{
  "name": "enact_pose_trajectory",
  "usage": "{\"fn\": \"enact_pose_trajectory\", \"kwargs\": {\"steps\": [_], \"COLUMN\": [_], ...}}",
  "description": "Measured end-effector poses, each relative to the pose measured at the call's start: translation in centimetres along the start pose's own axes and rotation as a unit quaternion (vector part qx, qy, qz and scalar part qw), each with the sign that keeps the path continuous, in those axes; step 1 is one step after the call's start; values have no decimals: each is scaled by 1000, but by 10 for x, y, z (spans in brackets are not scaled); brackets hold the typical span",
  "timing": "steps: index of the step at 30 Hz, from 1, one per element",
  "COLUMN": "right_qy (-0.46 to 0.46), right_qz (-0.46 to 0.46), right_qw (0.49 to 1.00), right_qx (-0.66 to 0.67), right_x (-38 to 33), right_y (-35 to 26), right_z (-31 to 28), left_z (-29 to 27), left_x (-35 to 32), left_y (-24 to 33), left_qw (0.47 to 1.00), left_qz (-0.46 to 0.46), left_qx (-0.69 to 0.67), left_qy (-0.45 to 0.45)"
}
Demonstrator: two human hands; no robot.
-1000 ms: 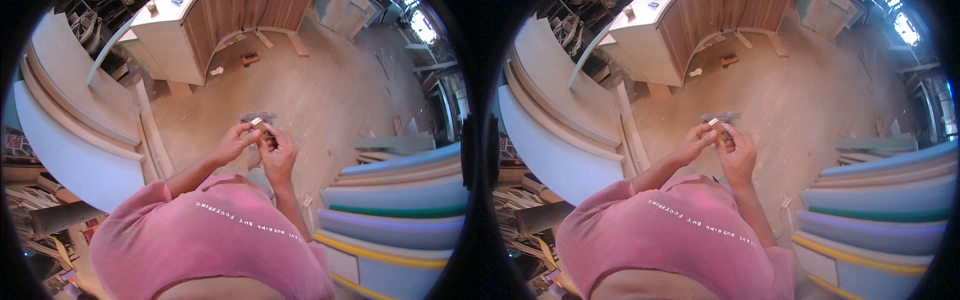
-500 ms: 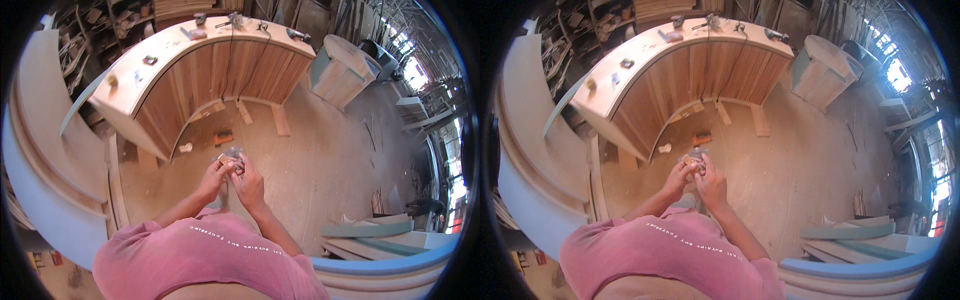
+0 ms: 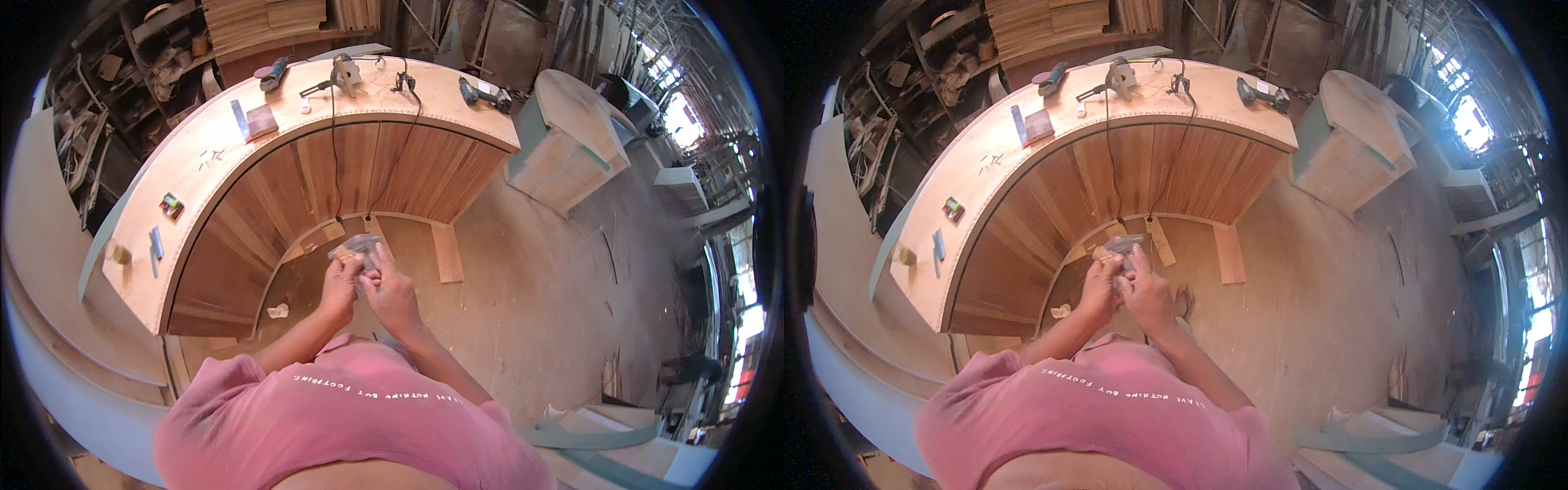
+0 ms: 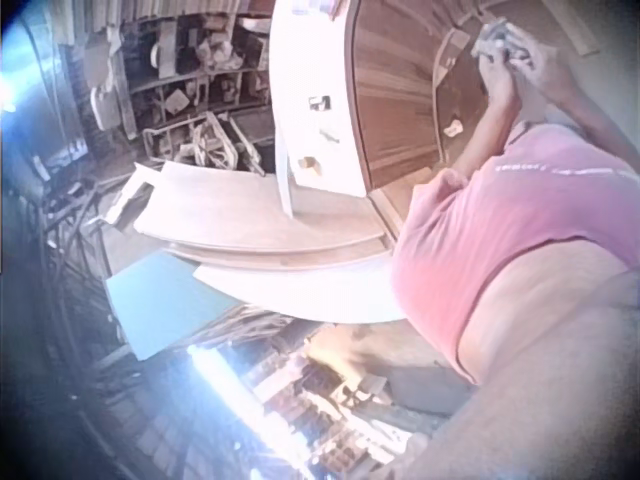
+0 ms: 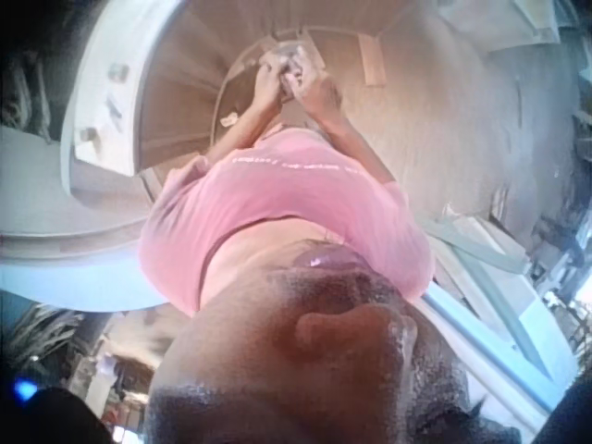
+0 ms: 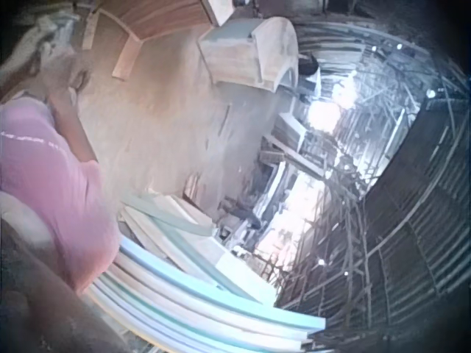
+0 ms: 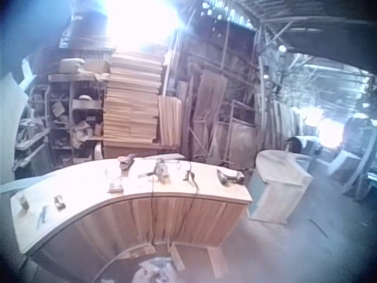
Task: The person assembles a handheld power tool by attaching a clear plastic base to a motor unit. They use a cordless drill to fasten screws into the base, then attach a sanding pad to the motor shaft. The person repeatedly aligns and secures the base to the motor, checking the fit and tightening the screws.
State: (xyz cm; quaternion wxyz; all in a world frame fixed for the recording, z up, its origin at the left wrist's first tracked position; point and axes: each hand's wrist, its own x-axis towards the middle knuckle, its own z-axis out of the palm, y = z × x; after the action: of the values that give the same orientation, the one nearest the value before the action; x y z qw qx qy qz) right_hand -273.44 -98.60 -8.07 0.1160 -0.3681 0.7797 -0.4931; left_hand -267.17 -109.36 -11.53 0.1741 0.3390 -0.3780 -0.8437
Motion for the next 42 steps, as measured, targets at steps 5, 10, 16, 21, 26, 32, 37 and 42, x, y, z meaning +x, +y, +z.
{"fn": "enact_pose_trajectory", "kwargs": {"steps": [5, 10, 16, 21, 26, 32, 37, 42], "right_qy": [-9, 73, 3, -133, -122, 3, -261, -551], "right_qz": [-300, -67, -95, -107, -9, -386, -346, -151], "right_qw": [952, 959, 834, 706, 729, 908, 893, 770], "right_qx": [-55, -264, -543, -687, -674, -163, 121, 284], "right_x": [174, 438, 684, 750, 721, 552, 324, 82], "right_y": [100, 210, 393, 434, 402, 208, 107, 74], "right_z": [-61, -190, -319, -328, -292, -93, 10, 66], "left_z": [16, 44, 96, 93, 79, 86, 75, 81], "left_x": [122, 189, 197, 171, 106, 42, -73, -225], "left_y": [2, 14, 33, 0, -54, -110, -166, -209], "left_qw": [982, 958, 930, 890, 852, 759, 700, 599], "left_qz": [52, 157, 190, 205, 221, 296, 340, 430], "left_qx": [-163, -200, -208, -257, -259, -314, -349, -332], "left_qy": [75, 135, 238, 315, 399, 487, 522, 588]}}
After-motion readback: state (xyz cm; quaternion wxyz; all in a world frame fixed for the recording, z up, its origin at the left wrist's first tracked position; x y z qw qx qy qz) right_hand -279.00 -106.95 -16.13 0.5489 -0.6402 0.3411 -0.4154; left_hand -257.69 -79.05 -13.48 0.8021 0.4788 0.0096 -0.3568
